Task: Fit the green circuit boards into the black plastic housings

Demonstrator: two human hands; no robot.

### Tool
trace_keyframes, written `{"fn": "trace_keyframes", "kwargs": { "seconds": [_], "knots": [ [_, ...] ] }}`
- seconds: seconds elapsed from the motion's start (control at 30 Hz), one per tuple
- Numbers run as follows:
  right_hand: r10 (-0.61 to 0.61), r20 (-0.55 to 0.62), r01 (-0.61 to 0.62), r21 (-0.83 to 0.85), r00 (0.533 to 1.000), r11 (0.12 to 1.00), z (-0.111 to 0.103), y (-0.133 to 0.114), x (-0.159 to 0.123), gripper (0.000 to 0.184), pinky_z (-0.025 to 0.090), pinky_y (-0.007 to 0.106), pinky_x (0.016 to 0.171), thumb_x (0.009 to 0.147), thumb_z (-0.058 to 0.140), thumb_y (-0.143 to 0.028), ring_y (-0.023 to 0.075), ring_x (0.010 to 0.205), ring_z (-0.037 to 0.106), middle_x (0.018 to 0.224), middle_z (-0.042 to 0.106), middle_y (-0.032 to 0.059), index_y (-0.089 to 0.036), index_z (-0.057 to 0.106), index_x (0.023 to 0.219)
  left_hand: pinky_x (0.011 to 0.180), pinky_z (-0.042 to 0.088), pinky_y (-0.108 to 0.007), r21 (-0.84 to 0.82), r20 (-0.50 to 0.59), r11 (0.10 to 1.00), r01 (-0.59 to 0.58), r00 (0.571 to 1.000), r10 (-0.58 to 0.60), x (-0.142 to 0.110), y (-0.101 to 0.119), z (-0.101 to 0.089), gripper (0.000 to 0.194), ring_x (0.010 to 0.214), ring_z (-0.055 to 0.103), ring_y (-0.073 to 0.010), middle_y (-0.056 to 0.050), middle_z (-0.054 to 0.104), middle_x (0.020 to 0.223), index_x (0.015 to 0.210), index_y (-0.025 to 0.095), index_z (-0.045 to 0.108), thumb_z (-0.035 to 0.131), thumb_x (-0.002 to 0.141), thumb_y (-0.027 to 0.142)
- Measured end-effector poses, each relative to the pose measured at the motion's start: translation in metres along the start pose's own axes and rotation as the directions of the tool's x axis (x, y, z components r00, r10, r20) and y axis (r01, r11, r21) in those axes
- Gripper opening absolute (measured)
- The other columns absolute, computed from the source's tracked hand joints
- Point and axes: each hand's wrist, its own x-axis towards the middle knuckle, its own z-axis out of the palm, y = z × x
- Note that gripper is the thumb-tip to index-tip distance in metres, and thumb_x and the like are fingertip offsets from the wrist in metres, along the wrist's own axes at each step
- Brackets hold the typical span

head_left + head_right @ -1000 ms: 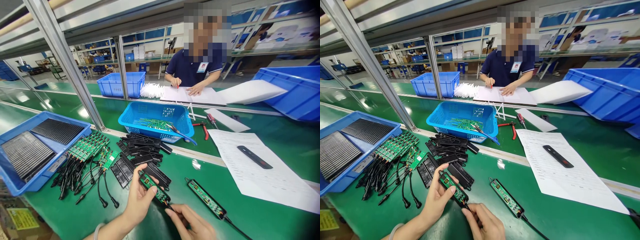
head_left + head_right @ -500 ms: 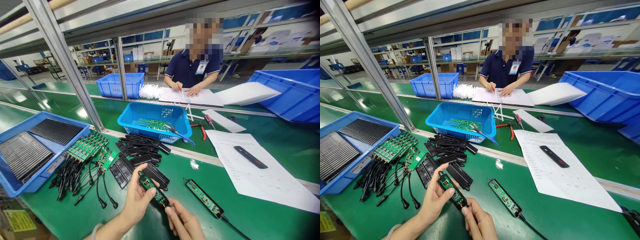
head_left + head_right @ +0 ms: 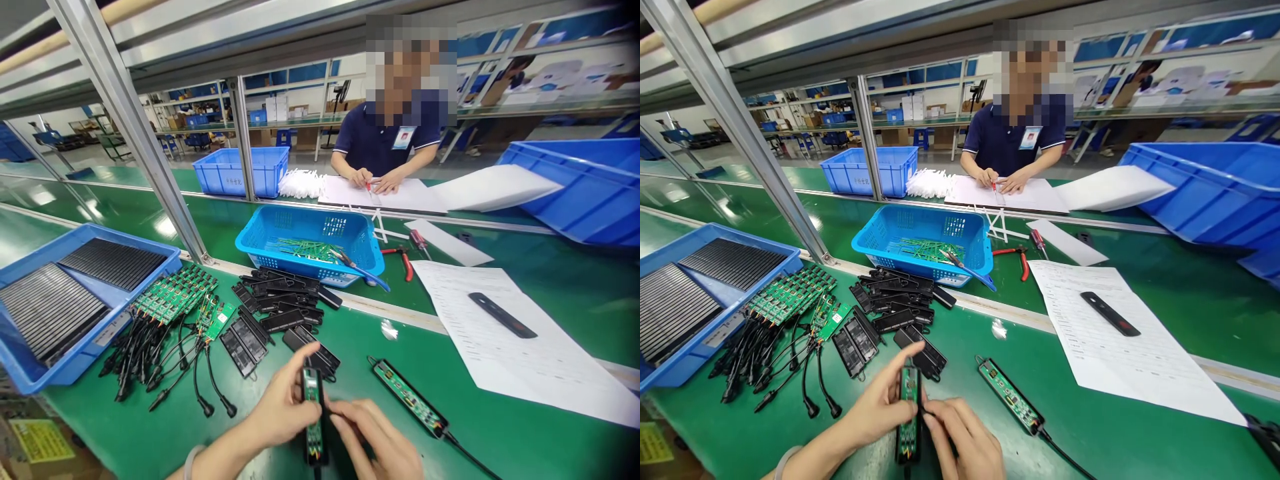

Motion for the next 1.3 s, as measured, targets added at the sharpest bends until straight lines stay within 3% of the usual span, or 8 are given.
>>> {"fn": "trace_keyframes", "kwargs": {
  "seconds": [0.13, 0.27, 0.63, 0.83, 0.93, 1.1, 1.2, 1.3],
  "knots": [
    [-0.186, -0.028, 0.178, -0.188, 0.982, 0.966, 0.003, 0.006, -0.004, 0.024, 0.049, 0.024, 0.063, 0.096, 0.048, -0.02, 0.0156, 0.068, 0.062, 0.082, 0.063, 0.0062, -0.023, 0.068, 0.11, 0.05, 0.023, -0.021, 0.072, 0.14, 0.996, 0.059, 0.988, -0.068, 0.0, -0.015, 0.003, 0.083, 0.057, 0.035, -0.0078, 0.005, 0.043, 0.07, 0.139, 0.021, 0.043, 0.052, 0.059, 0.004],
    [-0.259, 0.012, 0.249, -0.316, 0.966, 0.915, 0.0, 0.007, -0.004, 0.03, 0.05, 0.025, 0.061, 0.097, 0.043, -0.017, 0.0154, 0.065, 0.061, 0.082, 0.065, 0.0079, -0.021, 0.069, 0.111, 0.053, 0.027, -0.021, 0.071, 0.209, 0.996, 0.054, 0.975, -0.068, 0.0, -0.021, 0.002, 0.085, 0.062, 0.04, -0.0093, 0.004, 0.048, 0.074, 0.139, 0.022, 0.044, 0.051, 0.057, 0.005],
    [-0.509, 0.067, 0.485, -0.432, 0.858, 0.76, -0.014, -0.003, 0.013, 0.026, 0.047, 0.026, 0.054, 0.096, 0.042, -0.01, 0.0156, 0.058, 0.061, 0.072, 0.07, 0.0059, -0.015, 0.067, 0.095, 0.051, 0.024, -0.021, 0.097, 0.213, 0.991, 0.096, 0.97, -0.115, 0.002, -0.023, 0.001, 0.083, 0.058, 0.036, -0.0078, 0.007, 0.042, 0.069, 0.138, 0.017, 0.043, 0.054, 0.056, 0.007],
    [-0.226, 0.109, 0.248, -0.264, 0.968, 0.932, -0.004, -0.008, 0.008, 0.022, 0.048, 0.024, 0.056, 0.097, 0.039, -0.017, 0.0144, 0.061, 0.059, 0.076, 0.06, 0.0042, -0.02, 0.057, 0.084, 0.049, 0.022, -0.021, 0.074, 0.176, 0.987, 0.143, 0.972, -0.154, 0.002, -0.015, 0.003, 0.079, 0.056, 0.036, -0.007, 0.007, 0.043, 0.066, 0.133, 0.014, 0.046, 0.054, 0.055, 0.006],
    [0.002, 0.248, 0.059, -0.238, 0.969, 0.969, -0.018, -0.006, 0.024, 0.028, 0.047, 0.02, 0.053, 0.097, 0.035, -0.023, 0.0126, 0.059, 0.058, 0.071, 0.056, 0.0002, -0.023, 0.051, 0.074, 0.051, 0.028, -0.019, 0.03, 0.06, 0.993, 0.111, 0.992, -0.112, 0.002, -0.006, 0.002, 0.073, 0.059, 0.042, -0.0073, 0.005, 0.051, 0.071, 0.131, 0.016, 0.044, 0.059, 0.059, 0.009],
    [0.217, 0.096, -0.124, -0.575, 0.971, 0.809, -0.062, 0.044, 0.081, 0.022, 0.048, 0.03, 0.062, 0.09, 0.039, -0.021, 0.0193, 0.066, 0.061, 0.077, 0.059, 0.0047, -0.022, 0.054, 0.074, 0.051, 0.042, -0.021, -0.047, 0.021, 0.988, 0.144, 0.989, -0.143, -0.001, -0.001, 0.0, 0.091, 0.061, 0.051, -0.0106, -0.004, 0.064, 0.088, 0.142, 0.021, 0.023, 0.074, 0.068, 0.033],
    [0.277, 0.003, -0.204, -0.668, 0.961, 0.715, -0.078, 0.078, 0.108, 0.022, 0.045, 0.033, 0.056, 0.087, 0.044, -0.02, 0.024, 0.064, 0.062, 0.075, 0.058, 0.0082, -0.019, 0.055, 0.068, 0.049, 0.046, -0.021, -0.083, 0.031, 0.983, 0.162, 0.987, -0.16, -0.001, -0.007, 0.001, 0.099, 0.06, 0.052, -0.01, -0.005, 0.065, 0.089, 0.141, 0.022, 0.023, 0.081, 0.063, 0.041],
    [0.293, -0.017, -0.222, -0.697, 0.956, 0.682, -0.08, 0.082, 0.115, 0.023, 0.043, 0.031, 0.052, 0.085, 0.046, -0.016, 0.0239, 0.063, 0.062, 0.076, 0.059, 0.0091, -0.019, 0.056, 0.065, 0.051, 0.049, -0.021, -0.131, 0.01, 0.978, 0.161, 0.987, -0.161, 0.001, -0.012, 0.001, 0.098, 0.062, 0.055, -0.0104, -0.006, 0.066, 0.091, 0.139, 0.023, 0.026, 0.083, 0.061, 0.042]
  ]
}}
